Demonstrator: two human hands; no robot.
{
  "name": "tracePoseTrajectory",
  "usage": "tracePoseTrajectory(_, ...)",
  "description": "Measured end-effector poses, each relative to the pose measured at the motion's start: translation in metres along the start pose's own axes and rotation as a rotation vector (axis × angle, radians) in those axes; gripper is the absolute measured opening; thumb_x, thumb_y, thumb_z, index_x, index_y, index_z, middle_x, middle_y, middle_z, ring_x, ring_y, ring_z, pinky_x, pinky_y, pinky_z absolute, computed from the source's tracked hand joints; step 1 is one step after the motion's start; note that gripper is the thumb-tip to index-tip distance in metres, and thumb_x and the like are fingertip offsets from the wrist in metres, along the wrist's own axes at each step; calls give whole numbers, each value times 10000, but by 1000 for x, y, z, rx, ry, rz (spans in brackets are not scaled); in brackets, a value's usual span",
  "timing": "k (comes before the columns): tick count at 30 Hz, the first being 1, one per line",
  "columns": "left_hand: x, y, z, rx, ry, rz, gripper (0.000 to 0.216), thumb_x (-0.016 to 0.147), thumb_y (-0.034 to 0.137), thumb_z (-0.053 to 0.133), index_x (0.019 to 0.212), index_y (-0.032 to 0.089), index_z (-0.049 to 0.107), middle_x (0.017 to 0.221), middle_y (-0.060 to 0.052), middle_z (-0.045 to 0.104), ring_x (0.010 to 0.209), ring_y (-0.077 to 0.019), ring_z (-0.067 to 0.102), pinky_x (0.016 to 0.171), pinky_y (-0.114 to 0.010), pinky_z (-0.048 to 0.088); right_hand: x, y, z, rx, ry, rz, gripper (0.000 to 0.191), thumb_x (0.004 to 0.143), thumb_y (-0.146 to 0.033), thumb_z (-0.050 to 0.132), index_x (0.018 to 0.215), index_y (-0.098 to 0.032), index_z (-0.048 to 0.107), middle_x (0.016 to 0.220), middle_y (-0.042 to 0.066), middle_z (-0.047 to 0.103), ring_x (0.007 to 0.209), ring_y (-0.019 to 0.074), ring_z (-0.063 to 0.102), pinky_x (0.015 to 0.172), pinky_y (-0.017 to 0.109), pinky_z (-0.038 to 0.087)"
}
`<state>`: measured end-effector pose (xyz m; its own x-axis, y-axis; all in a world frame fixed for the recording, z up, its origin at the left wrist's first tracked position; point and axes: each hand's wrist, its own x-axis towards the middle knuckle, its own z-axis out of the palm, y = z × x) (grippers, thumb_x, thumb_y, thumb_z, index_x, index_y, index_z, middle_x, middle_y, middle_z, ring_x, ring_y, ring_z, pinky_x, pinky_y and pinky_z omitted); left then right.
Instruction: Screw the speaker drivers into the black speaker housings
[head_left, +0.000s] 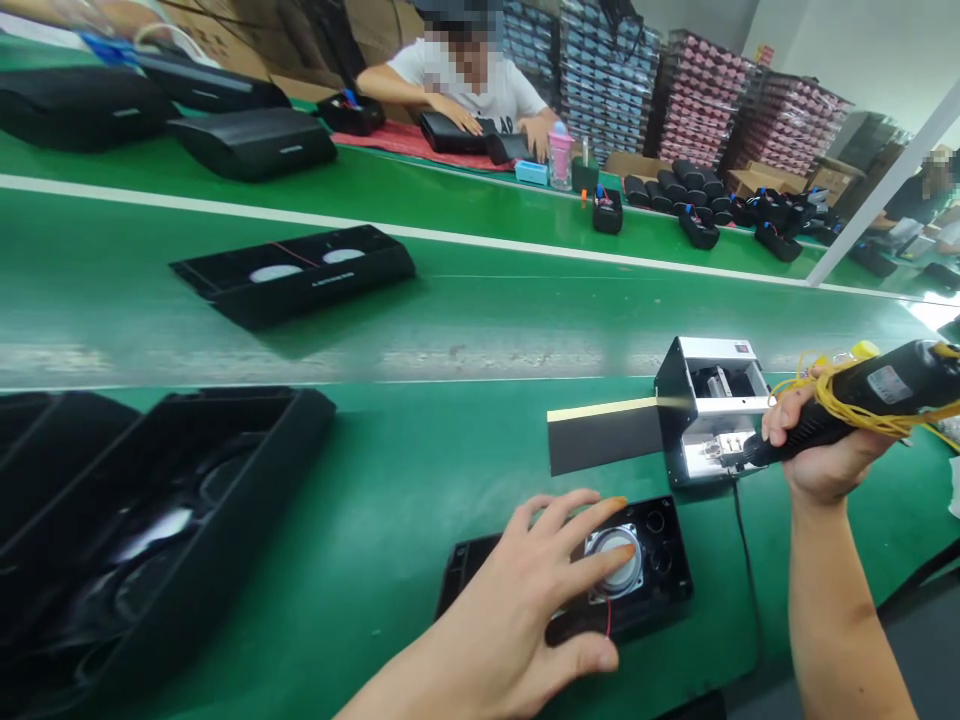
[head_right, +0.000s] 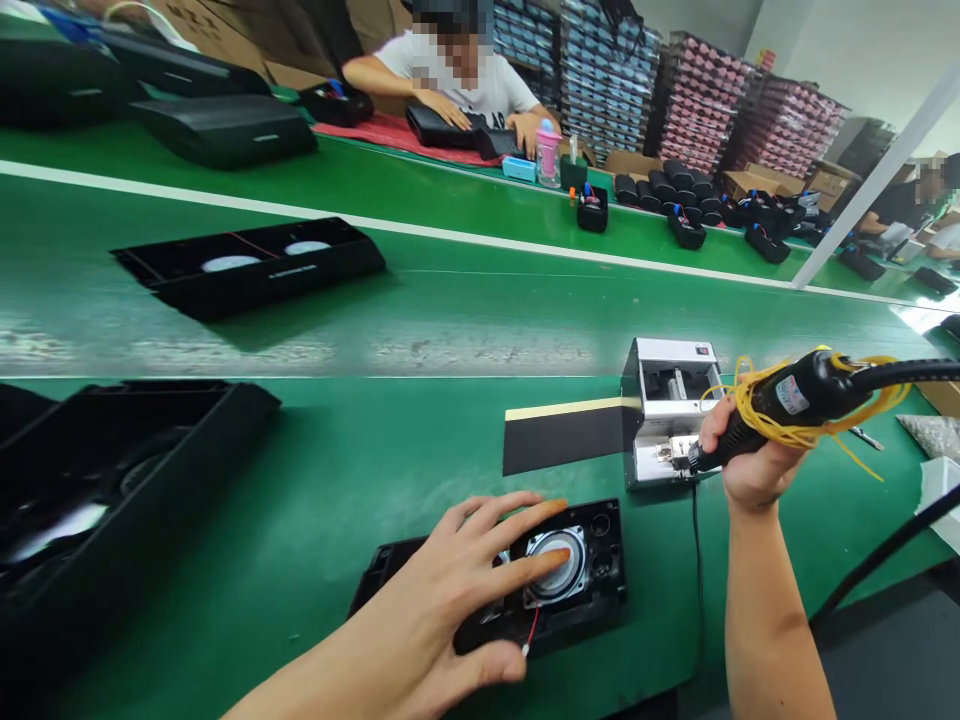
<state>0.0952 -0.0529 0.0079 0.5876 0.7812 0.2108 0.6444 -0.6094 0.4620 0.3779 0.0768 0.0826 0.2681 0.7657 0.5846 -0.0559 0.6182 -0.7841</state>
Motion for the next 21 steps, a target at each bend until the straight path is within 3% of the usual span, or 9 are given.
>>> tracePoseTrajectory(3,1,7,-10,-13,-114,-22,882,806,921,691,1500,378,647,1730,-118,454,1510,-503,474,1186,-771,387,-4,-1,-2,14,-22,14,878,758,-1059,536,1004,-220,615,578,-67,482,392,124,397,364,236,353)
tracePoseTrajectory(6,2,14,-13,13,-193,-68,920,783,841,798,1540,356,606,1763,-145,390,1555,-523,425,1192,-817,363,-9,-2,-7,14,-52,21,895,742,-1070,546,973,-210,631,579,-66,471,395,112,389,368,227,346)
tracePoseTrajectory(9,0,17,-3,66,-185,-110,876,741,536,966,1524,377,606,1793,-127,333,1574,-517,400,1194,-794,381,-13,-5,-16,54,-97,26,856,802,-1023,550,1045,-211,667,573,-57,503,385,111,386,370,222,351)
tracePoseTrajectory(12,-3,17,10,109,-91,-119,773,770,305,913,1484,390,629,1805,-91,311,1561,-469,423,1196,-716,412,-16,-10,-22,92,-146,25,806,847,-970,571,1116,-220,695,578,-51,530,380,115,392,359,221,357)
tracePoseTrajectory(14,-4,18,13,104,-51,-119,635,851,334,843,1453,390,648,1791,-75,341,1540,-434,450,1197,-681,415,-20,-17,-23,110,-160,4,779,876,-947,564,1129,-225,714,579,-57,530,363,107,371,346,221,345)
tracePoseTrajectory(18,0,21,6,55,-103,-110,510,938,436,765,1431,372,654,1758,-125,388,1497,-436,484,1154,-701,423,-35,-38,-23,202,-196,-37,623,954,-820,620,1210,-264,737,567,-78,527,336,99,311,353,245,349)
tracePoseTrajectory(21,3,21,3,53,-123,-108,521,919,397,779,1423,345,657,1747,-156,392,1486,-447,484,1140,-695,426,-50,-56,-29,257,-265,94,506,957,-758,690,1219,-330,749,579,-79,530,356,102,326,418,278,418)
